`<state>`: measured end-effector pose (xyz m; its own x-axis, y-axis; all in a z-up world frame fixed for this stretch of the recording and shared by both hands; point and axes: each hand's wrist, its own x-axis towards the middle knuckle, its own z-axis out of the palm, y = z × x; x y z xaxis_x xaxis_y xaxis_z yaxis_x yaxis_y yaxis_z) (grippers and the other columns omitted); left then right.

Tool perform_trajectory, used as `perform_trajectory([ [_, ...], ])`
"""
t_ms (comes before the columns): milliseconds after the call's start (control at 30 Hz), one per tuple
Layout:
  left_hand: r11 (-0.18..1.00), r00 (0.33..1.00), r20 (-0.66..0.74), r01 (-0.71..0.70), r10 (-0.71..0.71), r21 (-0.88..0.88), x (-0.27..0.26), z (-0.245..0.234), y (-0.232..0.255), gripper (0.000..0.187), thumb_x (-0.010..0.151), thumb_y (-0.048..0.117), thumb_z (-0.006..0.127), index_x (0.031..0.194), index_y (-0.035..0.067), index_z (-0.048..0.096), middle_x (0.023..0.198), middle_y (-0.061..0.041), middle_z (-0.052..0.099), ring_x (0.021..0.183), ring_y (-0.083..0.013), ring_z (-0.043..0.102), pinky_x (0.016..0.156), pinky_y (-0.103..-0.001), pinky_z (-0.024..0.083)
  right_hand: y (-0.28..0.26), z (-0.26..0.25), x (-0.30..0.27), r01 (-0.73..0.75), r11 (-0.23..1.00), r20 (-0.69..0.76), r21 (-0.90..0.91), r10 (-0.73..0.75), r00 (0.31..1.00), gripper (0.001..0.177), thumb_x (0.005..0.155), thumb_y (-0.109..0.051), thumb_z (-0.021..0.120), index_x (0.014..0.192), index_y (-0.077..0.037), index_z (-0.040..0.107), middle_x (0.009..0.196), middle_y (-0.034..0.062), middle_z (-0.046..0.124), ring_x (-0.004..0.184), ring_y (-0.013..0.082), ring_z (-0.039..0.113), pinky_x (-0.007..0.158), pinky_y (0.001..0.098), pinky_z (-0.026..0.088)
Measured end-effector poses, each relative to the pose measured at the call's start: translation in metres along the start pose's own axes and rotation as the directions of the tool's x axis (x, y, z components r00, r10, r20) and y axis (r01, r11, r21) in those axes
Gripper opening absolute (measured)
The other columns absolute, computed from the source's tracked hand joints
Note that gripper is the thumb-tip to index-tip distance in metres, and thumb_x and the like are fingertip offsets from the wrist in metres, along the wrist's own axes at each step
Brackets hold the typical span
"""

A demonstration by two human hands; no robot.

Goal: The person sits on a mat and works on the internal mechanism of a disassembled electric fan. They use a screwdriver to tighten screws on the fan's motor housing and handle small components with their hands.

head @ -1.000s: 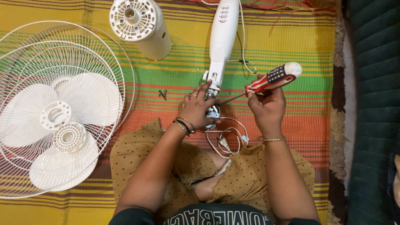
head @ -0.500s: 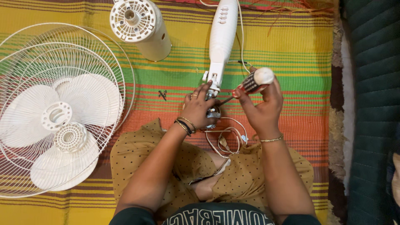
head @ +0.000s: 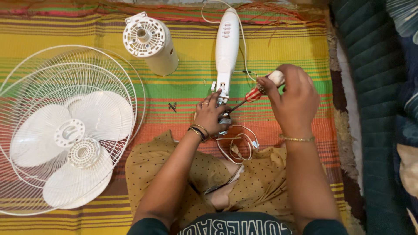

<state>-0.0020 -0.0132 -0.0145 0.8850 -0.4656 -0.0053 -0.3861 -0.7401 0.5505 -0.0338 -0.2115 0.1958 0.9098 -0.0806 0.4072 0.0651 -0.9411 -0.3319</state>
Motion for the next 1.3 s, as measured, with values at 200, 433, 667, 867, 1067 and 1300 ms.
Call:
perform_trajectory([
  [200, 1.000, 1.000, -0.027, 0.001, -0.002, -0.028, 0.001, 0.002, -0.004, 0.069, 0.053, 0.038, 0.089, 0.120, 0.034, 0.071, 0.164, -0.012, 0.027, 0.151, -0.0342, 0.026, 0.116, -0.060, 0.020, 0.001, -0.035, 0.033, 0.308, 0.694, 0.233, 0.651, -0.569, 0.789, 0.020, 0.095, -0.014, 0.065, 0.115, -0.009, 0.066, 0.119, 0.0139, 0.068, 0.106, 0.0271, 0.071, 0.086, 0.0364, 0.061],
  [433, 0.999, 0.999, -0.047, -0.003, 0.001, -0.051, 0.003, 0.006, -0.008, 0.067, 0.054, 0.037, 0.088, 0.119, 0.036, 0.071, 0.163, -0.012, 0.029, 0.151, -0.0339, 0.026, 0.114, -0.058, 0.023, -0.032, -0.036, 0.031, 0.107, 0.990, 0.540, -0.090, -0.042, 0.840, 0.040, 0.100, -0.050, 0.064, 0.118, -0.014, 0.064, 0.098, 0.0150, 0.075, 0.092, 0.0356, 0.071, 0.079, 0.0482, 0.055],
  [667, 0.999, 1.000, -0.005, 0.022, -0.022, -0.048, 0.004, 0.003, -0.007, 0.069, 0.051, 0.039, 0.091, 0.117, 0.036, 0.072, 0.164, -0.011, 0.027, 0.152, -0.0328, 0.023, 0.115, -0.056, 0.020, -0.017, -0.034, 0.038, 0.508, 0.858, 0.436, 0.069, -0.484, 0.759, 0.023, 0.093, -0.034, 0.060, 0.105, -0.015, 0.067, 0.106, 0.0123, 0.069, 0.099, 0.0366, 0.067, 0.082, 0.0499, 0.054],
  [867, 0.999, 0.998, 0.049, 0.047, -0.045, -0.020, 0.008, 0.000, -0.006, 0.062, 0.056, 0.039, 0.090, 0.116, 0.036, 0.073, 0.167, -0.010, 0.023, 0.153, -0.0325, 0.021, 0.117, -0.054, 0.019, -0.007, -0.030, 0.049, 0.561, 0.772, 0.395, 0.298, -0.635, 0.664, 0.035, 0.084, -0.021, 0.060, 0.119, -0.012, 0.059, 0.132, 0.0137, 0.059, 0.112, 0.0393, 0.065, 0.093, 0.0490, 0.052],
  [1067, 0.999, 0.999, 0.029, 0.036, -0.035, -0.024, 0.006, 0.003, -0.008, 0.064, 0.056, 0.038, 0.088, 0.118, 0.037, 0.072, 0.167, -0.009, 0.024, 0.153, -0.0312, 0.021, 0.117, -0.054, 0.020, -0.034, -0.030, 0.040, 0.132, 0.973, 0.575, -0.187, 0.000, 0.818, 0.049, 0.109, -0.045, 0.053, 0.141, -0.009, 0.051, 0.111, 0.0190, 0.071, 0.102, 0.0406, 0.067, 0.088, 0.0519, 0.053],
  [1300, 0.999, 0.999, 0.026, 0.034, -0.033, -0.034, 0.008, 0.006, -0.011, 0.067, 0.055, 0.041, 0.091, 0.119, 0.036, 0.070, 0.166, -0.009, 0.024, 0.153, -0.0315, 0.021, 0.117, -0.055, 0.019, -0.016, -0.024, 0.050, 0.677, 0.667, 0.443, 0.311, -0.732, 0.518, 0.029, 0.088, -0.011, 0.057, 0.113, -0.022, 0.066, 0.122, 0.0029, 0.073, 0.116, 0.0313, 0.060, 0.102, 0.0455, 0.049],
])
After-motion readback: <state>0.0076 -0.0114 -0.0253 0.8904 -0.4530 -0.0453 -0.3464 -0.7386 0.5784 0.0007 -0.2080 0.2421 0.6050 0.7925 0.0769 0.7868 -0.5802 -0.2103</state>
